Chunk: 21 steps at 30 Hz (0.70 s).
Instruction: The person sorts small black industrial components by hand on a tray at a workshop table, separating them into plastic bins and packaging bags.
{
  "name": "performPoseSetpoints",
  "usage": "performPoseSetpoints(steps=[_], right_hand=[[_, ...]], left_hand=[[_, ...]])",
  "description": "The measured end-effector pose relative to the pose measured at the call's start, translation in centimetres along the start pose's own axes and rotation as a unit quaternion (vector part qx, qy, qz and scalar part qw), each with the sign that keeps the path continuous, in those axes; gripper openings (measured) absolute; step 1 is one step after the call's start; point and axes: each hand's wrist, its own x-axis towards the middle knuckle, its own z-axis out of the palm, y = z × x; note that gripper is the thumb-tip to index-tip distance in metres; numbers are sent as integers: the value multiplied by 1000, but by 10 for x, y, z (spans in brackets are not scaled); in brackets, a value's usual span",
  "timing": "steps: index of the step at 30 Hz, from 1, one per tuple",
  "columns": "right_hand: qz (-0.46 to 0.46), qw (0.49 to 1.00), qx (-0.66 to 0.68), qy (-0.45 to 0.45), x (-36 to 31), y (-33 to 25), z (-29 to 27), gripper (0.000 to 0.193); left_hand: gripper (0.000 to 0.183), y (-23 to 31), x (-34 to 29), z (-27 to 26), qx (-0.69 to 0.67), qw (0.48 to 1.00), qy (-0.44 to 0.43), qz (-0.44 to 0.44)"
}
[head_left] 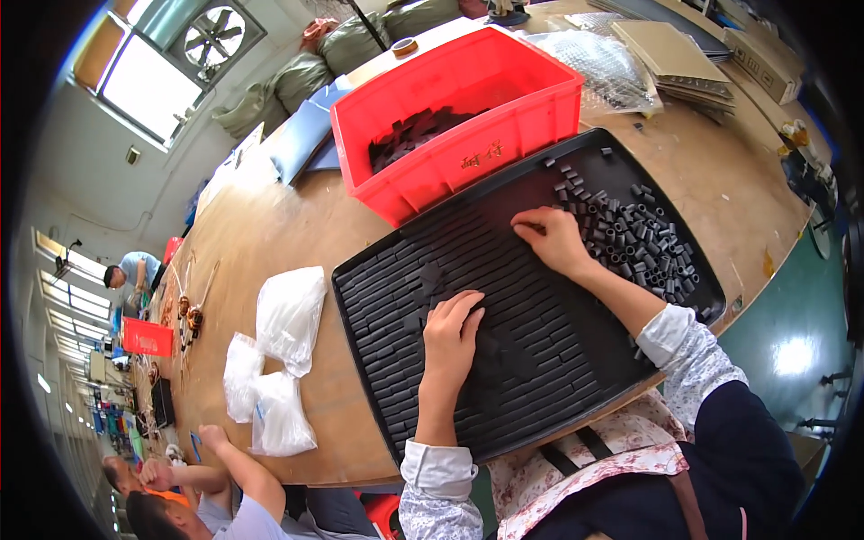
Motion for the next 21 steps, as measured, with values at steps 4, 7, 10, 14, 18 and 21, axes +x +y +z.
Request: performPoseSetpoints(steps=[4, 7, 10, 14, 18, 21], right_hand=[[-114, 992, -50, -17, -2, 6, 3, 14], [-72, 990, 16, -119, 2, 5, -3, 20], [-127, 984, -116, -57, 7, -3, -12, 24], [-81, 945, -315, -4, 17, 6, -38, 22], [-89, 938, -324, -81, 14, 12, -49, 20], [-94, 943, -307, -88, 7, 5, -47, 20]], left_hand=[[20, 1, -1, -4, -43, 998, 14, -44], [21, 4, 0, -8, -32, 996, 16, -84], [19, -3, -2, -9, -24, 997, 1, -70], [17, 2, -2, -12, -100, 986, 6, -133], [13, 6, -2, -7, -205, 960, 11, -192], [11, 10, 0, -7, -276, 933, 9, -230]])
